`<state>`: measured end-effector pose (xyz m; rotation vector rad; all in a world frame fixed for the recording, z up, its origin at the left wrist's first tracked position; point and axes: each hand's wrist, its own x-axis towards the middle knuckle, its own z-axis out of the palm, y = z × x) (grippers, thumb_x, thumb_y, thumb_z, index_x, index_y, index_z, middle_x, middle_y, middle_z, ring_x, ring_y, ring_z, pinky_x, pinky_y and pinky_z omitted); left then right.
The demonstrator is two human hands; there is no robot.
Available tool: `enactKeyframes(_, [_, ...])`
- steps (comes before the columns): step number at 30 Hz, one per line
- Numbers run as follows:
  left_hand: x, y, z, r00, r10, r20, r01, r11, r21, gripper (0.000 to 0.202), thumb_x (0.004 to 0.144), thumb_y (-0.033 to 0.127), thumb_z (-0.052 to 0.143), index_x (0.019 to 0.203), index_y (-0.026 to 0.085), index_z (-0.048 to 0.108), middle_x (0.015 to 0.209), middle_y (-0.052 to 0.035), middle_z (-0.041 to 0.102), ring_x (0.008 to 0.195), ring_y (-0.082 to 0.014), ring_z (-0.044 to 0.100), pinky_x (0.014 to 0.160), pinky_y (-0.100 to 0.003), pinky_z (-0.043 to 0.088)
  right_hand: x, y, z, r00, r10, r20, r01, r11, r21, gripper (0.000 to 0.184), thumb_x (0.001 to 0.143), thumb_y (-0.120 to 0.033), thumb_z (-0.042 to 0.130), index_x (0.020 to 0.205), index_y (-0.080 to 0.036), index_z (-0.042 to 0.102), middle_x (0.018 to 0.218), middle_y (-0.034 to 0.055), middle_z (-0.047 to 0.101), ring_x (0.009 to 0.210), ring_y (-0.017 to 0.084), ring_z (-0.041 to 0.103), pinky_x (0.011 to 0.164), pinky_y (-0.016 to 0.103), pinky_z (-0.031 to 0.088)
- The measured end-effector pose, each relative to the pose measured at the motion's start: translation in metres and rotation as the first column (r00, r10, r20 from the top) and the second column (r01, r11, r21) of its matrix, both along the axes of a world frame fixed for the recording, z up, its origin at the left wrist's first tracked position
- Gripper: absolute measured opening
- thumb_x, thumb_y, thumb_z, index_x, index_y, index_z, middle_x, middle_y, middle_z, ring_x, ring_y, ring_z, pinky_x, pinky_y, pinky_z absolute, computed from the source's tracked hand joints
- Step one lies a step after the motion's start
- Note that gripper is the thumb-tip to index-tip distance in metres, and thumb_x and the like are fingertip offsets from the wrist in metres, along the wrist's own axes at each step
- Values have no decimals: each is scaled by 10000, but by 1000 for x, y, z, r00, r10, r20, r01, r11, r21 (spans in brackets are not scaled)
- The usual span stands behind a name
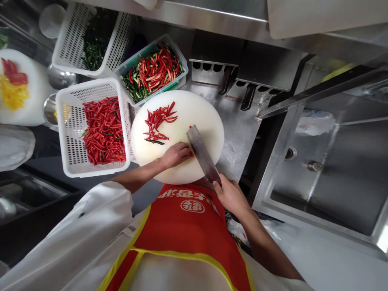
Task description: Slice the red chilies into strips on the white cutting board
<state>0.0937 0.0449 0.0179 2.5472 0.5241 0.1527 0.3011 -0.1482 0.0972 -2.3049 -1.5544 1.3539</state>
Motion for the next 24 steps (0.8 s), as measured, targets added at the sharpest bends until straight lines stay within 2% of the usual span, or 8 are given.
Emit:
enactKeyframes(3, [-5, -5, -1, 1000, -12, 21, 13, 998, -55, 331, 1015, 327, 368, 1091, 160, 644, 1098, -106, 632, 982, -193, 580, 885, -335, 489, -4, 5, 3, 998, 56, 33, -55, 998, -16, 131, 950, -313, 403, 911, -220, 487, 671, 23, 627, 663, 233, 635, 588, 290, 316])
enactKeyframes(7, [-10, 2, 0, 998, -5, 57, 8, 999, -50, 351, 1020, 270, 325, 1109, 161, 646, 1127, -107, 641, 1011, -195, 570, 905, -343, 487, -5, 10, 4, 993, 103, 54, -102, 995, -23, 109, 957, -277, 412, 950, -212, 500, 750, 44, 670, 733, 243, 658, 612, 292, 318])
enactKeyframes(11, [-7, 6, -4, 995, -51, 83, 52, 998, -17, 332, 1013, 247, 348, 1065, 149, 661, 1091, -110, 663, 989, -199, 581, 892, -359, 480, -2, 11, 13, 987, 141, 80, -141, 990, -11, 114, 963, -285, 413, 938, -214, 498, 703, 38, 652, 698, 245, 651, 593, 303, 280])
enactKeyframes(16, [-6, 2, -10, 995, -29, 94, 29, 1000, -3, 301, 1007, 255, 381, 1053, 157, 662, 1090, -113, 666, 1004, -194, 588, 897, -365, 487, 5, 12, 31, 987, 159, 32, -158, 987, -33, 110, 954, -275, 412, 927, -219, 503, 689, 32, 638, 686, 231, 637, 581, 300, 279])
enactKeyframes(24, [-6, -1, -19, 996, 11, 87, -10, 1000, -21, 321, 1006, 252, 366, 1060, 162, 669, 1124, -103, 666, 1031, -194, 595, 920, -371, 499, 15, 11, 33, 980, 201, -8, -201, 975, -95, 118, 974, -281, 380, 938, -211, 469, 669, 39, 605, 673, 231, 624, 574, 303, 276])
